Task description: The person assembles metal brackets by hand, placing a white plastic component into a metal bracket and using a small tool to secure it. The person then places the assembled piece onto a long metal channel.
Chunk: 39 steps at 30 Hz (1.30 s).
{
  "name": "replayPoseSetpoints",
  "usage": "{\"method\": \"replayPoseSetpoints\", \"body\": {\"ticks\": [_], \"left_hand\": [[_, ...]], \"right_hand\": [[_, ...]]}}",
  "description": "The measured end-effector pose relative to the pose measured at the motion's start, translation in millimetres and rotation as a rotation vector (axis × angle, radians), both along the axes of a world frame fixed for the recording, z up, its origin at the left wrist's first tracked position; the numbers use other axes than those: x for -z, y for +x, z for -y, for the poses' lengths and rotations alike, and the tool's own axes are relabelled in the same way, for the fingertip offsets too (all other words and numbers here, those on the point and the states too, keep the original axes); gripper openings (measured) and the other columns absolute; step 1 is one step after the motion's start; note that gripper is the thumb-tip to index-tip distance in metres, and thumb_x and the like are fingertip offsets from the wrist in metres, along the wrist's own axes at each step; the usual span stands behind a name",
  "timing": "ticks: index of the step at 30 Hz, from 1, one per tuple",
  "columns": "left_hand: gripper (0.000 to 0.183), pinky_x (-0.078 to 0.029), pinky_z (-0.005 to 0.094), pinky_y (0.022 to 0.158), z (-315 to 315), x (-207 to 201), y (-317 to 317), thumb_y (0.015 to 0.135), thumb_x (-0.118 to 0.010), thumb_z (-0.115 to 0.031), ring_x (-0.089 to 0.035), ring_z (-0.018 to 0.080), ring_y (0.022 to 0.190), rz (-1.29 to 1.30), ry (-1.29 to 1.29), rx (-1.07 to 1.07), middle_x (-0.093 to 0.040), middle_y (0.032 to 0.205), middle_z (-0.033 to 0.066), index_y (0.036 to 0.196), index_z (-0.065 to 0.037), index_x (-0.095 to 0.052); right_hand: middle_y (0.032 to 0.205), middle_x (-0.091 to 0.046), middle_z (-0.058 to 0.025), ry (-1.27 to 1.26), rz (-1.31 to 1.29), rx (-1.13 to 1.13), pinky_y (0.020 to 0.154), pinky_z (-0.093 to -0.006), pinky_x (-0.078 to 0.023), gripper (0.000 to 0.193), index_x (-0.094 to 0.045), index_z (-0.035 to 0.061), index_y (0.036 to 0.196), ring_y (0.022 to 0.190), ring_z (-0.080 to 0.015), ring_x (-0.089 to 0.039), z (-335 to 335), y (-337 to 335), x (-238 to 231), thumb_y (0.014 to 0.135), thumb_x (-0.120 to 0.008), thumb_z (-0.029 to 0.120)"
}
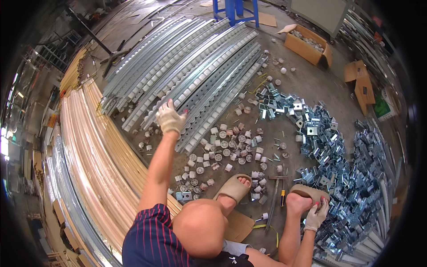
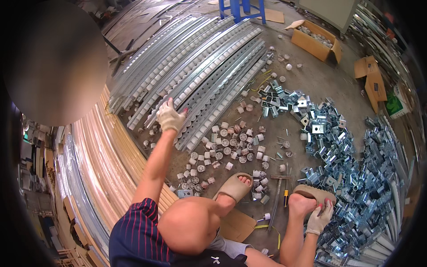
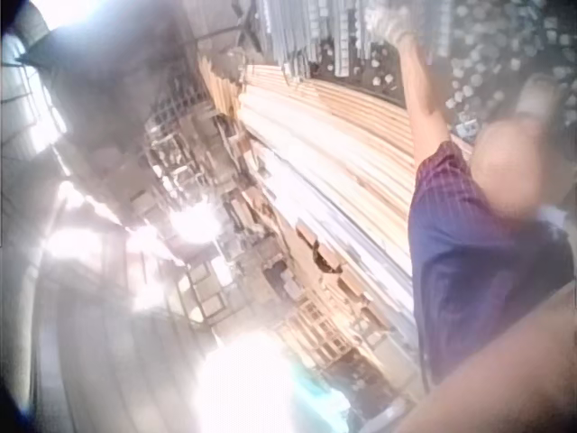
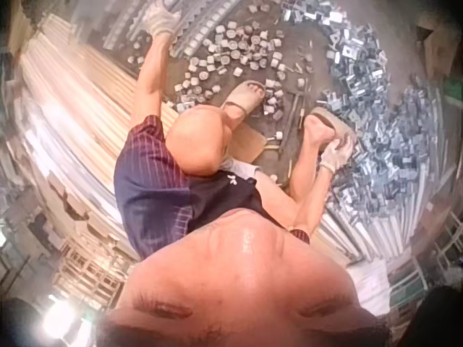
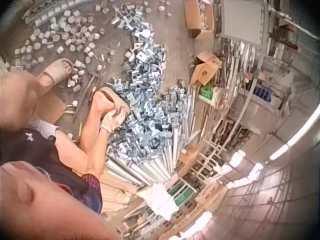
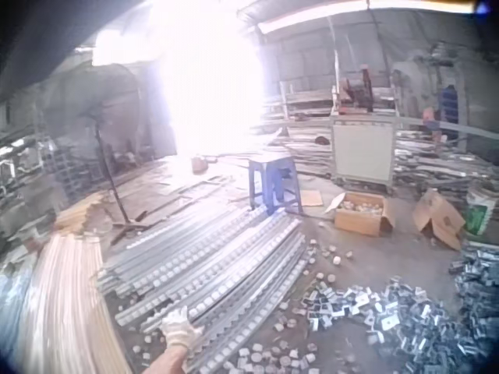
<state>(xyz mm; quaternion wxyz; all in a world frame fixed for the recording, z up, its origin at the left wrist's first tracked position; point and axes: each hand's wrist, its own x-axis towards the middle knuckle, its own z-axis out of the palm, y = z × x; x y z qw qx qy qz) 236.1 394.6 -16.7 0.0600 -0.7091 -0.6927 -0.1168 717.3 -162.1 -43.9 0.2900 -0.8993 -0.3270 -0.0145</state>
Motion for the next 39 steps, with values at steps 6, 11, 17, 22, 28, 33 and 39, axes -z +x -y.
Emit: {"method": "replayPoseSetpoints", "body": {"ticks": [6, 11, 17, 22, 28, 33, 39], "left_hand": [[0.078, -0.05, 0.0492, 0.103, -35, -9, 26, 0.074, -0.091, -0.056, -0.061, 0.0338, 0.128, -0.186, -0.188, -0.131, -0.064, 0.134, 0.0156, 0.132, -0.015, -0.06], [0.065, -0.049, 0.0491, 0.106, -58, -37, 22, 0.074, -0.082, -0.048, -0.067, 0.0343, 0.122, -0.227, -0.505, 0.002, -0.073, 0.127, 0.0156, 0.127, -0.012, -0.071], [0.067, -0.058, 0.049, 0.094, -50, -27, -4, 0.073, -0.075, -0.042, -0.075, 0.0409, 0.105, 0.088, -0.285, 0.182, -0.077, 0.111, 0.0247, 0.127, -0.002, -0.075], [0.061, -0.055, 0.0492, 0.095, 59, 8, -67, 0.07, -0.084, -0.036, -0.07, 0.0424, 0.105, 0.255, -0.307, 0.265, -0.073, 0.109, 0.0242, 0.115, 0.004, -0.074], [0.037, -0.056, 0.0476, 0.074, 243, -5, -228, 0.067, -0.088, -0.035, -0.069, 0.037, 0.081, 0.107, -0.364, 0.384, -0.069, 0.084, 0.0154, 0.088, -0.01, -0.07], [0.046, -0.06, 0.0428, 0.087, 357, -87, -266, 0.069, -0.086, -0.042, -0.073, 0.0343, 0.099, 0.193, -0.711, 0.346, -0.071, 0.106, 0.0126, 0.099, -0.009, -0.076], [0.054, -0.059, 0.0462, 0.089, 389, -113, -348, 0.073, -0.081, -0.056, -0.072, 0.0349, 0.098, -0.251, -0.899, 0.152, -0.073, 0.101, 0.0128, 0.104, -0.011, -0.077]], "right_hand": [[0.135, -0.062, -0.0218, 0.111, -0.138, 0.097, 0.112, -0.0429, -0.05, 0.046, -0.06, -0.0056, 0.137, 0.127, -0.0379, -0.062, -3, -9, 3, 0.091, -0.06, -0.005], [0.13, -0.064, -0.0211, 0.1, -0.122, 0.065, 0.109, -0.0435, -0.052, 0.043, -0.063, -0.0043, 0.132, 0.125, -0.0387, -0.063, -4, -28, 9, 0.089, -0.062, -0.005], [0.128, -0.065, -0.0216, 0.113, -0.126, 0.061, 0.109, -0.0458, -0.051, 0.041, -0.066, -0.0033, 0.129, 0.123, -0.0417, -0.062, -20, -59, 8, 0.088, -0.064, -0.001], [0.123, -0.068, -0.0239, 0.148, -0.177, 0.0, 0.104, -0.0504, -0.051, 0.035, -0.068, 0.001, 0.124, 0.117, -0.0453, -0.064, -26, -81, 20, 0.089, -0.068, 0.007], [0.117, -0.07, -0.0228, 0.039, -0.023, -0.237, 0.099, -0.0528, -0.052, 0.032, -0.069, 0.0025, 0.119, 0.11, -0.0439, -0.066, -50, -120, 33, 0.088, -0.069, 0.007], [0.118, -0.068, -0.0198, -0.004, -0.059, -0.222, 0.1, -0.0526, -0.05, 0.034, -0.069, 0.0029, 0.12, 0.112, -0.0421, -0.064, -87, -112, 52, 0.086, -0.068, 0.007], [0.121, -0.067, -0.0214, 0.125, -0.239, -0.127, 0.102, -0.0483, -0.052, 0.034, -0.067, 0.0002, 0.123, 0.116, -0.0421, -0.064, -142, -75, 46, 0.089, -0.067, 0.003]]}}
